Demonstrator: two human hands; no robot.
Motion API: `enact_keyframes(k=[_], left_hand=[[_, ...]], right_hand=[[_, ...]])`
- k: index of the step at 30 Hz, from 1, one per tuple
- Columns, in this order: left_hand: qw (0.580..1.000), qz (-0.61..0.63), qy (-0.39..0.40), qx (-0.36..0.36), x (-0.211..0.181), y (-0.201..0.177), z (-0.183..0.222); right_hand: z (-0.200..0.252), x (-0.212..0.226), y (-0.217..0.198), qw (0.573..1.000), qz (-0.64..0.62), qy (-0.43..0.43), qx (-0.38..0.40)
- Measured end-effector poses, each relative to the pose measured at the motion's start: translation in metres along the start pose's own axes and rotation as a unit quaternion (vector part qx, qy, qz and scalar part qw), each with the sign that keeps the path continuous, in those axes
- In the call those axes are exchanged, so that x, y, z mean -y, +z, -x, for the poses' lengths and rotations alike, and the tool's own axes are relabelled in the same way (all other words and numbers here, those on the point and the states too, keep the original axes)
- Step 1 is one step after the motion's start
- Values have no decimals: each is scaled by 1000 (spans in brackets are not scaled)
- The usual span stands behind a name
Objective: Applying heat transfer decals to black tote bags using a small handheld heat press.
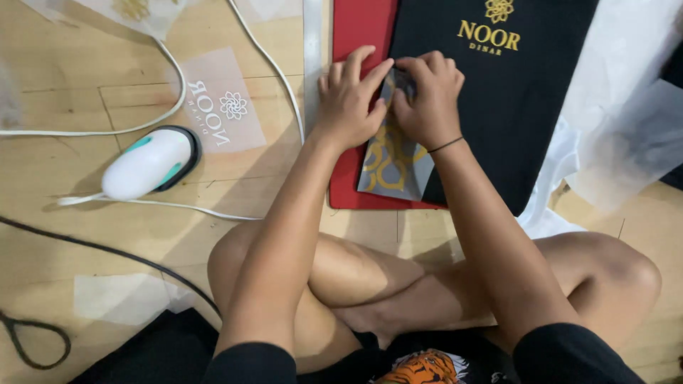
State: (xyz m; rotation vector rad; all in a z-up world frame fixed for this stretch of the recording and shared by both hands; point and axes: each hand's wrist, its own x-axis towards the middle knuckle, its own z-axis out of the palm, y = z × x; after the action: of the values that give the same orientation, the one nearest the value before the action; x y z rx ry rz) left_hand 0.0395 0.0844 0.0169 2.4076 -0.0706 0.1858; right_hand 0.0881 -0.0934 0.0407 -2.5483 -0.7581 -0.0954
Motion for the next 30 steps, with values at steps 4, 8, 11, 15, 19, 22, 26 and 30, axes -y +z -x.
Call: enact_keyframes(k=[4, 8, 11, 15, 19, 22, 26, 30], left_hand=[[999, -27, 4, 35, 1, -4, -9], [999, 2, 7, 35, 4, -4, -7], [999, 9, 2, 39, 6, 1, -8], [999, -10, 27, 20, 12, 9, -5], [999, -11, 33, 19, 13, 6, -3], [999, -4, 30, 24, 15, 6, -3], [999, -9, 38, 18, 18, 8, -3], [999, -5, 34, 21, 20, 10, -2]], right_hand=[[-2, -11, 4, 999, -40, 31, -4], [9, 1, -21, 999, -41, -2, 1], [32, 20, -48, 999, -36, -10, 24], [60, 41, -63, 999, -8, -22, 30], [85, 49, -65, 999, -27, 13, 43], [97, 54, -68, 998, -32, 19, 47], [108, 61, -74, 996, -46, 24, 67], [123, 72, -80, 996, -49, 16, 77]])
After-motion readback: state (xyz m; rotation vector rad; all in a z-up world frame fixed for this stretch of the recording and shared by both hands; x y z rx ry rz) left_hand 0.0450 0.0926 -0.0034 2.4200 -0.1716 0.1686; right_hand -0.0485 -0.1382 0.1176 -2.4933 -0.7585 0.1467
